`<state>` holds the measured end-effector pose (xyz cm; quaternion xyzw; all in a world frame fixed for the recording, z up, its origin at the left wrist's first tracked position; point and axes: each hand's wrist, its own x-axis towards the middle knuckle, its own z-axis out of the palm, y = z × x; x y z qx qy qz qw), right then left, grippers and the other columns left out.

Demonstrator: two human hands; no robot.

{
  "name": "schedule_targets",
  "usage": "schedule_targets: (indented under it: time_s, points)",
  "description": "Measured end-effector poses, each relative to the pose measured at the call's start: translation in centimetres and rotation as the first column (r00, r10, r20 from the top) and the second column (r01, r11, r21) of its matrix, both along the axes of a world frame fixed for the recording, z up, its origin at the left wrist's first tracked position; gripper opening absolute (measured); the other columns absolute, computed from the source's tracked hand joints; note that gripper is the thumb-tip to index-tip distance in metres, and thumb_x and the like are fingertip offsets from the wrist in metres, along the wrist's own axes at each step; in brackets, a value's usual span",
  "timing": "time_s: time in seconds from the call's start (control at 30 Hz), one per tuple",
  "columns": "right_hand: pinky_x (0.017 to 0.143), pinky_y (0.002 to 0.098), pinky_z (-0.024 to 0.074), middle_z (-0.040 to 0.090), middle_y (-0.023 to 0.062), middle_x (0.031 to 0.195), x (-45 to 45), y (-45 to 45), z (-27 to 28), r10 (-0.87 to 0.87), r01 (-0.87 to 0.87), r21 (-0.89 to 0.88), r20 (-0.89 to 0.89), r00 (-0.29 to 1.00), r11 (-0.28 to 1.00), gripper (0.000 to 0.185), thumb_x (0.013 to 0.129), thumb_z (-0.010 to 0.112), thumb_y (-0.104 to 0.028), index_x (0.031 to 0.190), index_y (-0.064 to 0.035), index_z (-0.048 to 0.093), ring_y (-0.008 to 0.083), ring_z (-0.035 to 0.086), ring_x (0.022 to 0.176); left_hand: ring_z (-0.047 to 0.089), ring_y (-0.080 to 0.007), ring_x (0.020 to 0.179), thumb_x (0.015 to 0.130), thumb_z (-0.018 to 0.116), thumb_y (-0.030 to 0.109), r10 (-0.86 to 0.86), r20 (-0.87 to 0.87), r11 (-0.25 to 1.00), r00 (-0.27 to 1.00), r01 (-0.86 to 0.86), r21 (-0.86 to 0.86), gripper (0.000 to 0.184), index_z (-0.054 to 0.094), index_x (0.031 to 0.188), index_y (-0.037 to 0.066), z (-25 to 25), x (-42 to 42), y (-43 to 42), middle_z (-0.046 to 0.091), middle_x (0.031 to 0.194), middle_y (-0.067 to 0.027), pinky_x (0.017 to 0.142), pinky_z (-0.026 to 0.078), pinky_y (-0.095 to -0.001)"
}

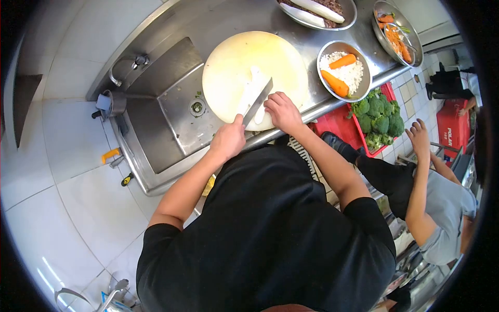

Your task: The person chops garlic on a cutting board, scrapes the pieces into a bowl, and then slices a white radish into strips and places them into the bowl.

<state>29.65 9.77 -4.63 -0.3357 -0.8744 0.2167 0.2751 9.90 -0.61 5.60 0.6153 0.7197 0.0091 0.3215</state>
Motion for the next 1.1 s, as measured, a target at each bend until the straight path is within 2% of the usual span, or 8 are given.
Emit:
schedule_targets:
  time_s: [0.17, 0.4, 0.57, 0.67, 0.8, 0.93, 1.03, 1.1]
  points:
    - [0.095, 0.0396, 0.0515, 0.064, 0.0074, 0.102, -0.1, -0.2, -0.9, 0.041, -0.041, -0.002, 0.007, 0.999, 0.999, 0.011, 0.083, 0.067, -0.008, 0.094, -0.0072, 0.067, 0.0290, 0.060, 0.108, 0.068, -0.0520, 0.083, 0.102, 0.052, 0.017, 0.005, -0.042, 0.995, 0.999, -0.009, -0.100, 0.022, 0.049, 0.116, 0.001, 2.8, 0.1, -2.3, 0.069, 0.085, -0.0321, 0.077, 0.051, -0.0621]
    - [0.095, 0.0391, 0.0520, 0.065, 0.0068, 0.101, 0.3, -0.3, -0.5, 0.019, -0.019, -0.003, -0.029, 0.999, 1.000, 0.014, 0.080, 0.065, -0.005, 0.094, -0.0075, 0.068, 0.0286, 0.061, 0.106, 0.068, -0.0510, 0.084, 0.102, 0.050, 0.016, 0.025, -0.085, 0.997, 0.996, -0.031, -0.072, 0.021, 0.049, 0.116, 0.001, -1.3, 2.5, 0.8, 0.069, 0.086, -0.0326, 0.077, 0.052, -0.0619]
    - [0.093, 0.0390, 0.0523, 0.065, 0.0069, 0.101, 1.3, 0.9, -0.9, -0.072, 0.072, 0.026, -0.001, 0.997, 0.997, 0.017, 0.080, 0.061, -0.004, 0.095, -0.0080, 0.068, 0.0270, 0.062, 0.104, 0.068, -0.0517, 0.083, 0.103, 0.050, 0.018, -0.019, -0.063, 0.996, 0.998, 0.013, -0.089, 0.022, 0.048, 0.116, 0.001, 2.5, 1.8, 0.6, 0.069, 0.084, -0.0318, 0.077, 0.052, -0.0621]
    - [0.092, 0.0394, 0.0525, 0.066, 0.0063, 0.101, 1.6, 1.2, -1.0, -0.047, 0.047, 0.014, -0.027, 0.999, 0.999, 0.017, 0.081, 0.061, -0.004, 0.095, -0.0082, 0.068, 0.0266, 0.062, 0.103, 0.068, -0.0521, 0.082, 0.103, 0.050, 0.019, 0.068, -0.104, 0.986, 0.992, -0.083, -0.142, 0.022, 0.048, 0.116, 0.001, -1.4, 2.7, -2.1, 0.068, 0.082, -0.0318, 0.076, 0.051, -0.0625]
    - [0.091, 0.0392, 0.0525, 0.065, 0.0056, 0.099, 1.7, 1.3, -1.2, -0.061, 0.062, 0.033, -0.039, 0.997, 0.998, 0.015, 0.082, 0.061, -0.005, 0.095, -0.0084, 0.068, 0.0268, 0.062, 0.102, 0.067, -0.0525, 0.081, 0.103, 0.051, 0.020, 0.026, -0.068, 0.999, 0.997, -0.028, -0.023, 0.021, 0.047, 0.114, 0.002, -0.6, 3.3, 1.1, 0.068, 0.082, -0.0328, 0.075, 0.052, -0.0619]
    - [0.091, 0.0391, 0.0525, 0.065, 0.0056, 0.097, 1.8, 1.1, -1.2, -0.083, 0.084, 0.024, -0.031, 0.996, 0.996, 0.013, 0.083, 0.062, -0.006, 0.094, -0.0085, 0.068, 0.0265, 0.063, 0.102, 0.067, -0.0528, 0.080, 0.103, 0.052, 0.020, -0.005, -0.083, 0.996, 0.997, -0.003, -0.089, 0.022, 0.047, 0.113, 0.001, 2.8, 2.9, 0.0, 0.067, 0.079, -0.0326, 0.074, 0.052, -0.0623]
    - [0.091, 0.0391, 0.0527, 0.065, 0.0060, 0.097, 2.2, 1.0, -1.4, -0.086, 0.087, 0.019, -0.054, 0.995, 0.996, 0.012, 0.083, 0.063, -0.006, 0.093, -0.0083, 0.068, 0.0264, 0.063, 0.103, 0.067, -0.0530, 0.081, 0.103, 0.052, 0.020, 0.078, -0.096, 0.992, 0.992, -0.088, -0.094, 0.021, 0.047, 0.113, 0.001, -0.9, 3.8, -1.1, 0.067, 0.080, -0.0325, 0.075, 0.051, -0.0626]
    - [0.090, 0.0389, 0.0529, 0.065, 0.0065, 0.096, 2.4, 1.4, -1.2, -0.083, 0.085, 0.017, -0.067, 0.994, 0.996, 0.011, 0.082, 0.063, -0.006, 0.092, -0.0080, 0.068, 0.0266, 0.063, 0.102, 0.067, -0.0530, 0.081, 0.103, 0.052, 0.020, 0.064, -0.071, 0.997, 0.995, -0.066, -0.031, 0.022, 0.047, 0.112, 0.001, -1.5, 4.4, 0.3, 0.067, 0.080, -0.0328, 0.075, 0.051, -0.0628]
